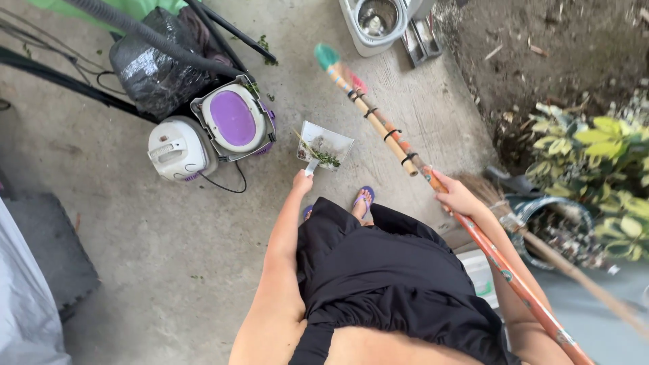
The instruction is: Sweeping debris into a dustpan on a concrete floor in a storage area.
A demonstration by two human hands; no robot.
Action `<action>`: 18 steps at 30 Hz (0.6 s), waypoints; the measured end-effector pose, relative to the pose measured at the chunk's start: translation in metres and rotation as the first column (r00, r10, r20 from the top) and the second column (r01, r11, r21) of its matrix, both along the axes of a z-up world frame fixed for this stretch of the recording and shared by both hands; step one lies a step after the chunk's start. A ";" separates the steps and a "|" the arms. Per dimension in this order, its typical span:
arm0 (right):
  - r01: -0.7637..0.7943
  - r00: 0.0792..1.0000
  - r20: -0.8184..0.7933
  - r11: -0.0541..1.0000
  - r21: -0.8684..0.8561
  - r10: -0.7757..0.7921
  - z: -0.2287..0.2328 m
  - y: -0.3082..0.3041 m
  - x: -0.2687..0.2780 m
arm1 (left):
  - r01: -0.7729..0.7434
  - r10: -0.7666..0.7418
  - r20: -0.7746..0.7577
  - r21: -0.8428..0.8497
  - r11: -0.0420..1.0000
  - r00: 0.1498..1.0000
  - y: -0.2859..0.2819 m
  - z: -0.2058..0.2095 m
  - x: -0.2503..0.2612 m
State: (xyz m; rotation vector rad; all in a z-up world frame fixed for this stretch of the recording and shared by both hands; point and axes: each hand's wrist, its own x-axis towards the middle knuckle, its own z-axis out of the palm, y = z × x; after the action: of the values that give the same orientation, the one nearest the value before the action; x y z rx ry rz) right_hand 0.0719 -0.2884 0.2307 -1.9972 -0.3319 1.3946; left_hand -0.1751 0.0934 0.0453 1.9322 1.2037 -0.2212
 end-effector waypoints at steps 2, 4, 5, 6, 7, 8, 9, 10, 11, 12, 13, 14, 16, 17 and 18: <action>0.025 0.998 -0.061 1.000 -0.010 -0.026 0.021 0.011 0.030 | -0.056 0.055 0.045 0.031 0.998 0.997 -0.003 0.005 0.014; 0.045 0.989 -0.141 0.998 -0.036 -0.049 0.030 0.018 0.049 | -0.116 0.113 0.070 0.052 0.992 0.991 -0.014 0.008 0.014; -0.011 0.994 -0.109 0.999 0.048 0.016 0.032 0.025 0.061 | -0.146 0.140 0.108 0.051 0.988 0.984 -0.016 0.010 0.020; -0.068 0.994 -0.073 0.989 0.131 0.078 0.033 0.032 0.072 | -0.176 0.167 0.146 0.050 0.983 0.975 -0.016 0.013 0.026; -0.085 0.992 -0.078 0.987 0.133 0.096 0.029 0.039 0.080 | -0.193 0.184 0.142 0.053 0.980 0.973 -0.018 0.014 0.031; -0.113 0.993 -0.032 0.989 0.098 0.116 0.026 0.046 0.088 | -0.209 0.195 0.173 0.065 0.976 0.965 -0.019 0.014 0.036; -0.136 0.991 0.014 0.989 0.063 0.136 0.022 0.053 0.095 | -0.224 0.204 0.204 0.078 0.972 0.957 -0.021 0.015 0.041; -0.152 0.988 0.010 0.986 0.066 0.152 0.016 0.061 0.103 | -0.239 0.219 0.200 0.081 0.968 0.955 -0.022 0.018 0.045; -0.170 0.985 -0.012 0.984 0.058 0.171 0.010 0.071 0.113 | -0.239 0.214 0.205 0.104 0.965 0.955 -0.020 0.021 0.051; -0.189 0.981 -0.033 0.981 0.050 0.190 0.004 0.083 0.122 | -0.239 0.210 0.208 0.128 0.963 0.955 -0.017 0.023 0.058; -0.204 0.978 -0.034 0.978 0.052 0.206 -0.002 0.092 0.130 | -0.254 0.224 0.208 0.130 0.958 0.952 -0.017 0.027 0.060; -0.248 0.968 -0.013 0.968 0.045 0.249 -0.008 0.101 0.137 | -0.262 0.236 0.195 0.120 0.957 0.952 -0.016 0.030 0.063; -0.306 0.952 0.009 0.951 0.037 0.306 -0.014 0.122 0.149 | -0.284 0.261 0.184 0.111 0.952 0.948 -0.013 0.035 0.069; -0.333 0.943 0.010 0.943 0.020 0.333 -0.014 0.134 0.153 | -0.308 0.290 0.183 0.075 0.948 0.939 -0.012 0.039 0.072; -0.359 0.933 0.011 0.933 0.003 0.359 -0.014 0.146 0.157 | -0.331 0.319 0.182 0.038 0.943 0.930 -0.010 0.042 0.074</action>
State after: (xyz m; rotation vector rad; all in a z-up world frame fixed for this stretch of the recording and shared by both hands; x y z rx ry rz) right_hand 0.2290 -0.1428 0.2167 -2.0091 -0.7355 1.5996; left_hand -0.1011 0.0831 0.0868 1.7346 1.4039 0.1630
